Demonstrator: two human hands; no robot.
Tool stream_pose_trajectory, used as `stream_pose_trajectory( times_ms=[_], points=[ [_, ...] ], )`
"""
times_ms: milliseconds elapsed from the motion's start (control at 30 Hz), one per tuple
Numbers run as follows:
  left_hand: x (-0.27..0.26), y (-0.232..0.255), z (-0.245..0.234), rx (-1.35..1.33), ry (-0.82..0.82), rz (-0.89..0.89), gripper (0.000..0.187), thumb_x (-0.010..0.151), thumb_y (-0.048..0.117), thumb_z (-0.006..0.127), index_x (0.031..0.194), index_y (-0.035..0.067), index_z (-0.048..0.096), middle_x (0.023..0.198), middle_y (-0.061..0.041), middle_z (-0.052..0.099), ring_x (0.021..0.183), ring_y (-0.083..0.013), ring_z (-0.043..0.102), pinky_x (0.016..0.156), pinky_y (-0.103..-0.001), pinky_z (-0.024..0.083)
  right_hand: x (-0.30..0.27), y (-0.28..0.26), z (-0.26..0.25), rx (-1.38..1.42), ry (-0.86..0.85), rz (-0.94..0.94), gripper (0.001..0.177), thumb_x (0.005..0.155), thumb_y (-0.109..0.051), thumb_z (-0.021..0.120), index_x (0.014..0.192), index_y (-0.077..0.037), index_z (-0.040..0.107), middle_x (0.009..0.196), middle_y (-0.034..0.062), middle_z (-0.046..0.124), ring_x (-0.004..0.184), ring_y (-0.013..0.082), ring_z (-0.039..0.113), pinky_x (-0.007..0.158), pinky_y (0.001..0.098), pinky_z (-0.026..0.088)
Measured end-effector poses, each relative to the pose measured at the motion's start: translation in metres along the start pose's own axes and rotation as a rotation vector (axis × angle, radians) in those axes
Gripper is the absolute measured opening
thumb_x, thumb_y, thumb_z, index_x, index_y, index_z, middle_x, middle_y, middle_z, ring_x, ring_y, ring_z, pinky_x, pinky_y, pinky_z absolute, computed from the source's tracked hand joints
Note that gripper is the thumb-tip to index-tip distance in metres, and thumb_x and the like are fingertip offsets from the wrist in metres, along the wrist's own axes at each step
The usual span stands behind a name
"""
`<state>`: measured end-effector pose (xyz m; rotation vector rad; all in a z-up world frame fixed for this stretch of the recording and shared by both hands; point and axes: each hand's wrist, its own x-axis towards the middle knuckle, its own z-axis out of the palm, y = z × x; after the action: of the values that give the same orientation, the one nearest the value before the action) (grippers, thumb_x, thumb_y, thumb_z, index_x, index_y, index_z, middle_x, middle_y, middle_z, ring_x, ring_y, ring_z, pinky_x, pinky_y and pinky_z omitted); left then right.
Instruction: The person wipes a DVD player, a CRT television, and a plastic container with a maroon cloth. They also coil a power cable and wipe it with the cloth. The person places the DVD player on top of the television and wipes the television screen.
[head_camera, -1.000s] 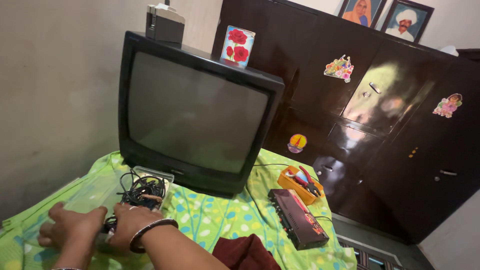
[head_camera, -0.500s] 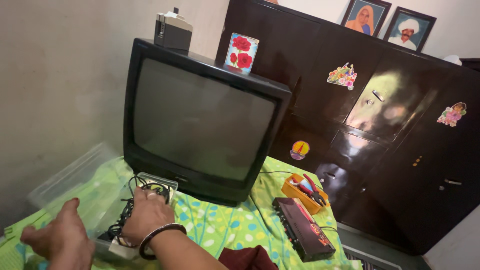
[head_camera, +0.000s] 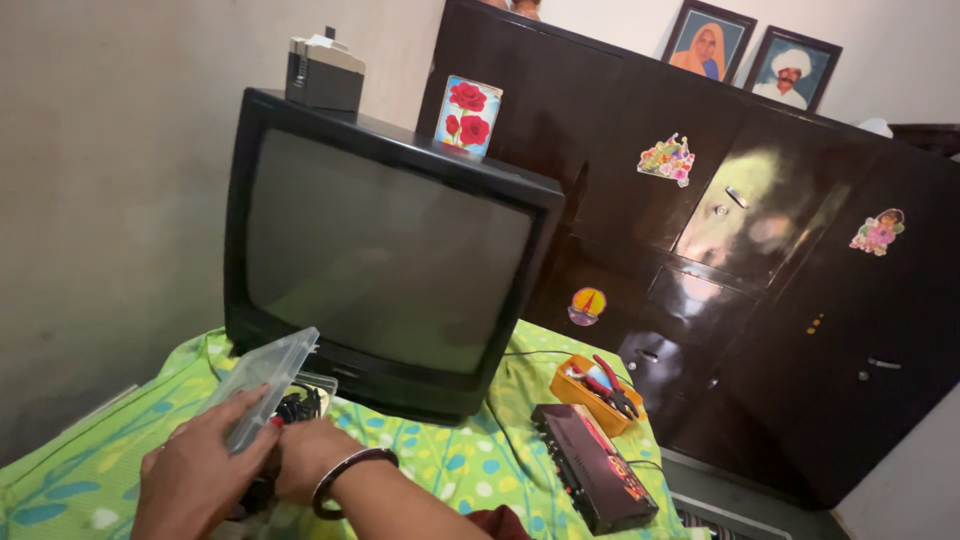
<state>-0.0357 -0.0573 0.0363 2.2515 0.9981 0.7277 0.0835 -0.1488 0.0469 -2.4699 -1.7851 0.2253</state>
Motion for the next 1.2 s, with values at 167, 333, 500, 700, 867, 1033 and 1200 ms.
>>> stream_pose_trajectory(
  times_ms=[167,333,500,700,867,1033,1200],
  points=[
    [-0.005,-0.006,0.008,0.493,-0.348,0.122,0.092,0.076,0.073,0.077,0.153,0.051,0.033,0.166,0.010,0.024,0.154,-0.0184,0.026,0.124,-0.053,0.022,-0.034,-0.007,-0.049,0.312,0.317,0.517,0.026,0.084,-0.024,0.073,0.105,-0.010,0.081,0.110,0.0196,0.074,0.105,0.0362,0.072,0.095,0.0407,0.056],
    [-0.007,0.007,0.011,0.636,-0.519,0.095,0.101,0.080,0.068,0.079,0.159,0.057,0.017,0.174,0.013,0.004,0.161,-0.0181,0.008,0.124,-0.068,0.005,-0.044,-0.004,-0.064,0.492,0.419,0.544,0.035,0.076,-0.003,0.068,0.107,-0.014,0.081,0.112,0.0135,0.076,0.107,0.0322,0.071,0.097,0.0387,0.055],
    [-0.012,0.015,0.005,0.616,-0.554,0.042,0.099,0.083,0.047,0.079,0.160,0.054,0.016,0.174,0.016,0.002,0.161,-0.0187,0.005,0.120,-0.077,0.002,-0.031,0.003,-0.043,0.581,0.382,0.613,0.039,0.079,-0.005,0.074,0.117,-0.010,0.073,0.122,0.0207,0.069,0.116,0.0346,0.067,0.100,0.0387,0.053],
    [-0.014,0.019,0.008,0.631,-0.439,0.073,0.098,0.075,0.054,0.080,0.160,0.044,0.032,0.166,0.009,0.031,0.156,-0.0186,0.028,0.122,-0.070,0.015,-0.011,0.018,-0.004,0.791,0.221,0.737,0.042,0.085,-0.032,0.081,0.106,0.002,0.069,0.115,0.0242,0.071,0.111,0.0353,0.070,0.094,0.0413,0.055],
    [0.002,0.010,0.024,0.552,-0.260,0.059,0.109,0.066,0.070,0.085,0.157,0.036,0.036,0.164,-0.006,0.029,0.155,-0.0306,0.021,0.115,-0.075,0.014,0.008,0.017,0.014,0.781,0.328,0.650,0.046,0.083,-0.041,0.073,0.094,0.004,0.075,0.099,0.0251,0.074,0.099,0.0372,0.074,0.086,0.0418,0.057],
    [0.024,-0.008,0.055,0.554,-0.322,0.080,0.106,0.065,0.046,0.090,0.155,0.024,0.037,0.171,-0.007,0.015,0.157,-0.0359,0.015,0.115,-0.075,0.013,0.015,0.012,0.005,0.748,0.331,0.670,0.064,0.078,-0.056,0.074,0.096,0.005,0.074,0.101,0.0261,0.073,0.099,0.0383,0.073,0.089,0.0424,0.058],
    [0.028,-0.028,0.069,0.312,-0.276,0.170,0.095,0.073,0.027,0.084,0.156,0.026,0.038,0.170,0.004,0.018,0.155,-0.0259,0.020,0.116,-0.075,0.013,0.029,0.000,-0.004,0.722,0.363,0.685,0.072,0.084,-0.060,0.072,0.108,0.008,0.070,0.118,0.0307,0.068,0.112,0.0421,0.067,0.097,0.0442,0.054]
  ],
)
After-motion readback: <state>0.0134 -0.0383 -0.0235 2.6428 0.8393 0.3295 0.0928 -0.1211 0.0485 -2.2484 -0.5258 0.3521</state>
